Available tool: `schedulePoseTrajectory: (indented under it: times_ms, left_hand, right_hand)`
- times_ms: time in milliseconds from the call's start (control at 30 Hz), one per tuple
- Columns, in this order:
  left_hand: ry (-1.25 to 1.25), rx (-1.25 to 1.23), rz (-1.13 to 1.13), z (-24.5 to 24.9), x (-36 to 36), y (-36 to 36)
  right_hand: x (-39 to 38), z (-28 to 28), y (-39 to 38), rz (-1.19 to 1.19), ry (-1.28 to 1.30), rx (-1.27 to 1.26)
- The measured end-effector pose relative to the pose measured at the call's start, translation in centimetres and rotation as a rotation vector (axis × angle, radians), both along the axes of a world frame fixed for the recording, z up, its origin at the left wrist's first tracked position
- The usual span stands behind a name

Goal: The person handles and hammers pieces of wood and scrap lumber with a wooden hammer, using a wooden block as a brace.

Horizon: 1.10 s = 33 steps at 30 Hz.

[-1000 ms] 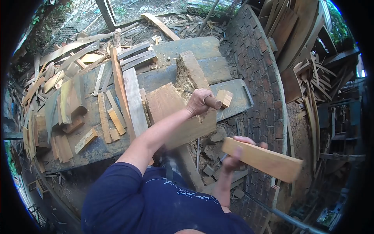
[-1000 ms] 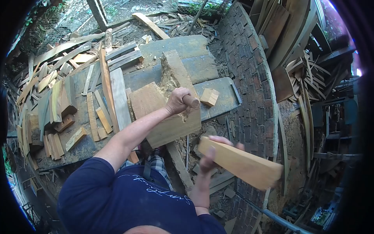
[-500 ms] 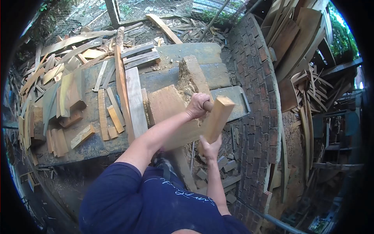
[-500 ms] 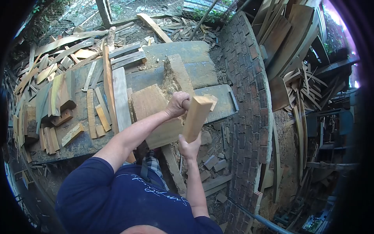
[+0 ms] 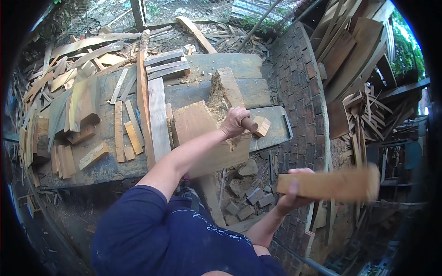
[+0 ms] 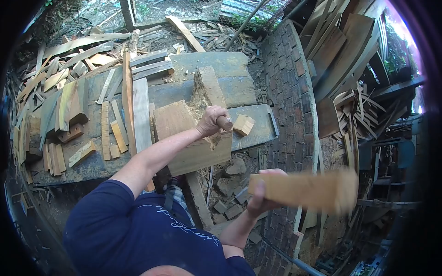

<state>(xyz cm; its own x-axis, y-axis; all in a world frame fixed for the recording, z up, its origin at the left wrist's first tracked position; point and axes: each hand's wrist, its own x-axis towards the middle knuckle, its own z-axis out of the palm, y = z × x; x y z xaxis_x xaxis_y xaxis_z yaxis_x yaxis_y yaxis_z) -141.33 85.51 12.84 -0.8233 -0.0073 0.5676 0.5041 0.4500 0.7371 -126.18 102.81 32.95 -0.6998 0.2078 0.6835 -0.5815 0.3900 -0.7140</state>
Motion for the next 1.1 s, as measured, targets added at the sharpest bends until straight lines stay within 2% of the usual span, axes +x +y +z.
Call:
schedulePoseTrajectory:
  times_ms: [33, 67, 133, 200, 267, 367, 400, 467, 500, 567, 600, 633, 667, 700, 767, 867, 900, 933, 967, 1000, 1033, 1067, 1100]
  left_hand:
    - [-0.016, 0.016, 0.022, 0.5, 0.1, 0.0]
    - [-0.032, 0.031, 0.043, 0.8, 0.1, 0.0]
    - [-0.056, 0.071, 0.047, 1.0, -0.4, -0.3]
    - [-0.072, 0.116, 0.055, 1.3, -1.3, -0.7]
    - [-0.159, 0.215, 0.106, 1.2, -1.6, -0.9]
    - [-0.112, 0.226, 0.11, 1.9, -3.1, -1.8]
    - [-0.128, 0.224, 0.083, 1.5, -2.0, -1.5]
    - [-0.146, 0.209, 0.084, 1.7, -1.8, -1.3]
    - [-0.165, 0.21, 0.084, 1.8, -1.7, -1.1]
    - [-0.179, 0.212, 0.092, 2.1, -1.7, -0.8]
    - [-0.181, 0.215, 0.101, 2.1, -1.6, -0.8]
    - [-0.185, 0.221, 0.112, 2.1, -1.7, -0.7]
    - [-0.179, 0.225, 0.12, 1.7, -2.0, -0.7]
    - [-0.163, 0.212, 0.135, 1.1, -2.3, -0.7]
    - [-0.125, 0.196, 0.161, 1.4, -3.6, -0.9]
    - [-0.167, 0.154, 0.149, 1.4, -2.1, -0.4]
    - [-0.174, 0.149, 0.135, 1.3, -2.0, -0.3]
    - [-0.18, 0.145, 0.122, 1.2, -2.0, -0.1]
    - [-0.167, 0.144, 0.122, 0.8, -2.1, 0.0]
    - [-0.169, 0.14, 0.126, 0.6, -2.2, 0.0]
    - [-0.153, 0.144, 0.13, 0.5, -2.2, 0.0]
    - [-0.137, 0.15, 0.136, 0.3, -2.3, 0.0]
    - [-0.124, 0.121, 0.189, -0.3, -2.4, -0.1]
  right_hand:
    - [0.4, 1.3, -1.1, -0.029, -0.041, -0.151]
    - [0.2, 0.7, -1.7, -0.03, -0.048, -0.152]
    - [-0.5, -1.8, -2.4, 0.112, 0.064, -0.301]
    - [-1.4, -10.3, -1.4, 0.22, -0.159, -0.064]
    - [-2.1, -14.2, -3.5, 0.261, -0.701, -0.117]
    - [-3.9, -12.1, -1.5, 0.266, -0.718, -0.188]
    - [-3.9, -8.3, -1.9, 0.216, -0.684, -0.158]
    - [-4.0, -4.0, -2.5, 0.241, -0.523, -0.369]
    - [-4.4, -4.5, -2.4, 0.24, -0.518, -0.37]
    - [-5.6, -7.3, -2.1, 0.275, -0.123, -0.27]
    - [-5.8, -10.4, -2.1, 0.281, -0.12, -0.269]
    - [-5.7, -14.3, -2.1, 0.256, -0.297, -0.092]
    - [-5.7, -14.7, -2.8, 0.229, -0.468, 0.09]
    - [-5.4, -14.6, -2.3, 0.231, -0.467, 0.091]
    - [-5.9, -12.8, -1.9, 0.306, -0.612, 0.035]
    - [-5.1, -5.6, -3.0, 0.33, -0.505, -0.312]
    - [-5.7, -5.7, -2.7, 0.357, -0.33, -0.253]
    - [-6.3, -6.1, -2.4, 0.382, -0.154, -0.193]
    - [-6.6, -8.0, -1.9, 0.409, -0.087, -0.173]
    - [-6.7, -11.7, -1.7, 0.413, -0.088, -0.177]
    - [-6.7, -16.1, -1.6, 0.307, -0.175, -0.037]
    - [-6.3, -18.5, -1.3, 0.201, -0.259, 0.106]
    - [-5.3, -18.9, -0.8, 0.203, -0.264, 0.106]
